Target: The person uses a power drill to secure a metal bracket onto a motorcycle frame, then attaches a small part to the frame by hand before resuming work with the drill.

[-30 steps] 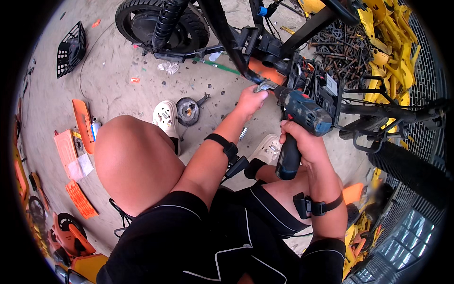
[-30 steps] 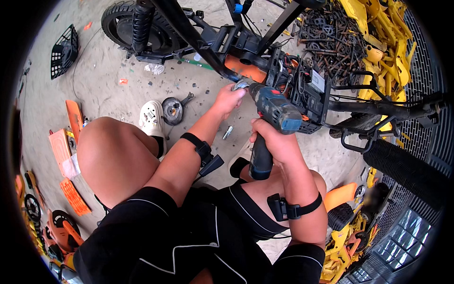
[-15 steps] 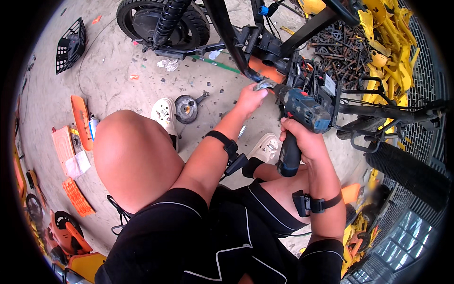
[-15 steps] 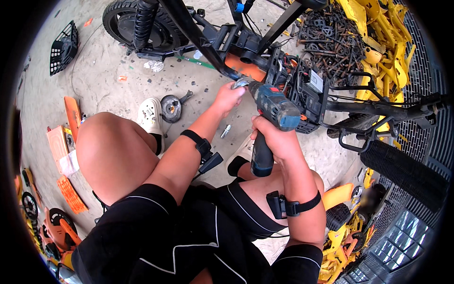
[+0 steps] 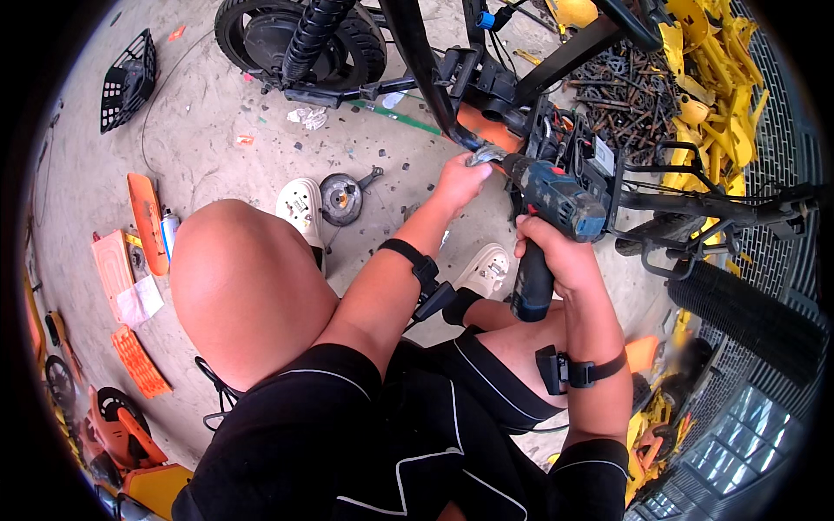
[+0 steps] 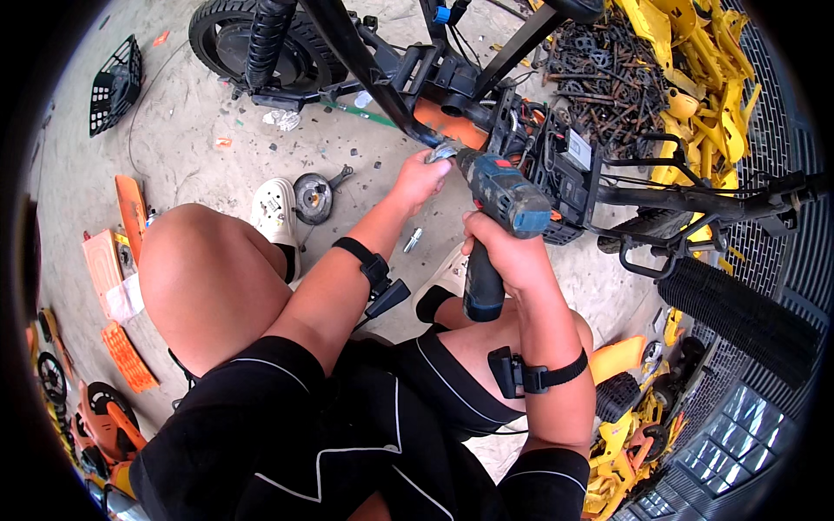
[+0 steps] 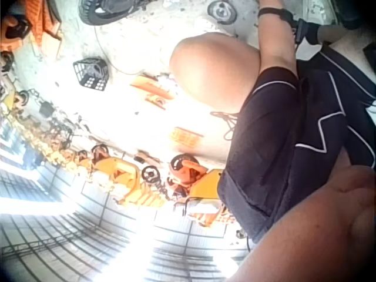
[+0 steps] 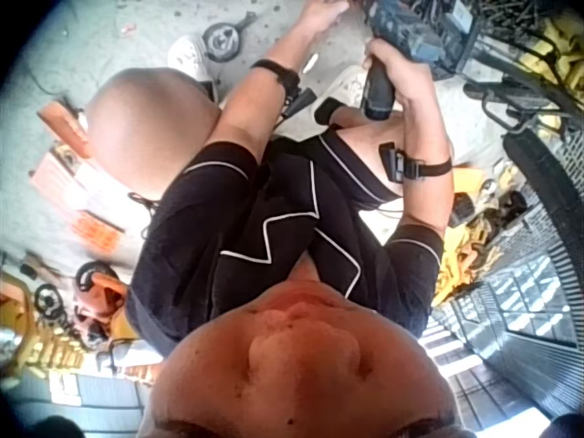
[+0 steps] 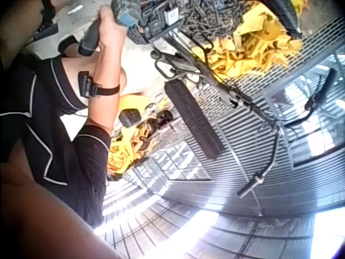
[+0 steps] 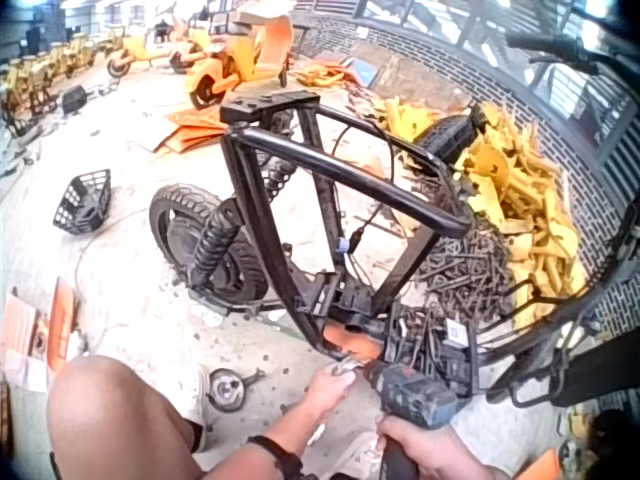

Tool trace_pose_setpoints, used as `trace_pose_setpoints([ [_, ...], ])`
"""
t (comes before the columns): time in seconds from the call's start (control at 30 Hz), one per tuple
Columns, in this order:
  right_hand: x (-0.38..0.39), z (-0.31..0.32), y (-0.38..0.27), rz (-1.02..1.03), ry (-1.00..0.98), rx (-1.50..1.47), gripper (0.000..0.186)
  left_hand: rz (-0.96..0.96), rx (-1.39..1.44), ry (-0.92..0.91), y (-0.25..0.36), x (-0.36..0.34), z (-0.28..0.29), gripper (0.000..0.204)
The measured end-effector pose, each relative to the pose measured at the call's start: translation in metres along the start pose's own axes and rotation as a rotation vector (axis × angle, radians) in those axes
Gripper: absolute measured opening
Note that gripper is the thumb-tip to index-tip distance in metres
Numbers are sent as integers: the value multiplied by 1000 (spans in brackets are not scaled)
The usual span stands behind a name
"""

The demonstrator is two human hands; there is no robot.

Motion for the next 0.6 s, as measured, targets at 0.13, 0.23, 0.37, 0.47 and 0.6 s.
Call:
trace_pose_setpoints([
  [0.13,-2,0,1,4,-10,3,7,5,-7,8,0,0,0,17],
  [0.23,-2,0,1,7,-11,10,8,9,6,2,1,1,-1,16],
  [0.37,-1,-1,-1,6,-12,12,8,5,12,6,1,2,-1,16],
  [0.47,-2,0,0,10,-14,10,8,7,3,10,1,1,0,17],
  [0.6,-1,0,-1,-6,-11,5,9,4,35,9,1,2,-1,18],
])
Point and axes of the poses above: each hand's wrist, its own x-axis away from the middle knuckle, its own z-axis out of the back of the hand, y = z × x, the point moved 10 cm from there along -x, towards the middle knuckle, and after that the axes turned 11 degrees about -z, right-handed, at the moved point
